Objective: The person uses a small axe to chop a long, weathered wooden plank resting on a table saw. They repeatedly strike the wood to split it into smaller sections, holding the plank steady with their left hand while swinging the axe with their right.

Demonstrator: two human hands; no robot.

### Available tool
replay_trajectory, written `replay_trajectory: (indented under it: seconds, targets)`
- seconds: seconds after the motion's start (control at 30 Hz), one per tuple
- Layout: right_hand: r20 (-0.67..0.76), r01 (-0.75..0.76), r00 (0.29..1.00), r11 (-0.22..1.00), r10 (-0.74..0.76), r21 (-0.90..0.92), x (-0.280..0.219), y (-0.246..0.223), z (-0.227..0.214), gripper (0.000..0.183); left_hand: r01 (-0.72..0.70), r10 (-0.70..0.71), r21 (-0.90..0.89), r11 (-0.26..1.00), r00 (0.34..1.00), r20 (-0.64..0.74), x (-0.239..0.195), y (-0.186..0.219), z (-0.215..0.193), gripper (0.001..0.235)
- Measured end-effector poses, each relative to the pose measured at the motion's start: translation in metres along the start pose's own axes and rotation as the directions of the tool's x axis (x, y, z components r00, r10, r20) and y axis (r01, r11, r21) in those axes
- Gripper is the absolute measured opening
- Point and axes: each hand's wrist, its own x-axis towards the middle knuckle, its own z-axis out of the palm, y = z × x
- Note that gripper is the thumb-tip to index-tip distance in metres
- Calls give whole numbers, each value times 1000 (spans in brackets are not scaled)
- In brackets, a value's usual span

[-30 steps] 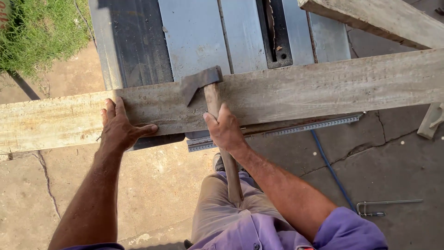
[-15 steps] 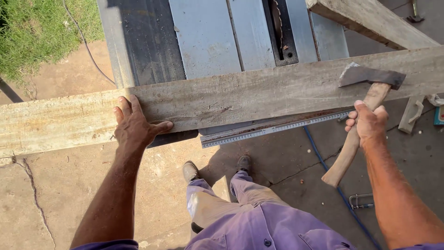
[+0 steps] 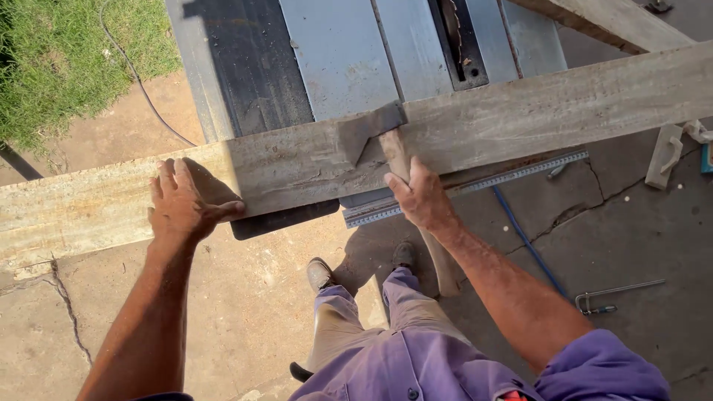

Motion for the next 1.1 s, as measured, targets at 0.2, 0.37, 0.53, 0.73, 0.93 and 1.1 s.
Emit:
replay_trajectory:
  seconds: [0.2, 0.37, 0.53, 0.73, 0.93, 1.1]
  targets:
    - [-282, -23, 952, 946, 119, 323, 3, 46, -75, 22, 61, -61, -20, 998, 998, 8, 1, -18, 2, 132]
    - [-250, -26, 961, 936, 121, 351, -13, 7, 18, 21, 89, -90, 33, 996, 994, 60, 5, -18, -1, 134]
    - [45, 122, 992, 992, -121, -16, -15, -21, 56, 41, 87, -91, 55, 995, 993, 76, 4, -16, 2, 130]
    - [-171, 95, 982, 992, -80, 80, -6, -2, -59, 36, 102, -107, 81, 991, 993, 55, 1, -9, -1, 128]
    - [-53, 63, 997, 993, -58, 103, -26, -11, 29, 30, 109, -116, 90, 990, 990, 74, 7, -15, 5, 133]
    - [0, 150, 988, 982, -151, -115, -3, -14, 24, 56, 89, -94, 68, 994, 993, 71, 9, -12, 1, 130]
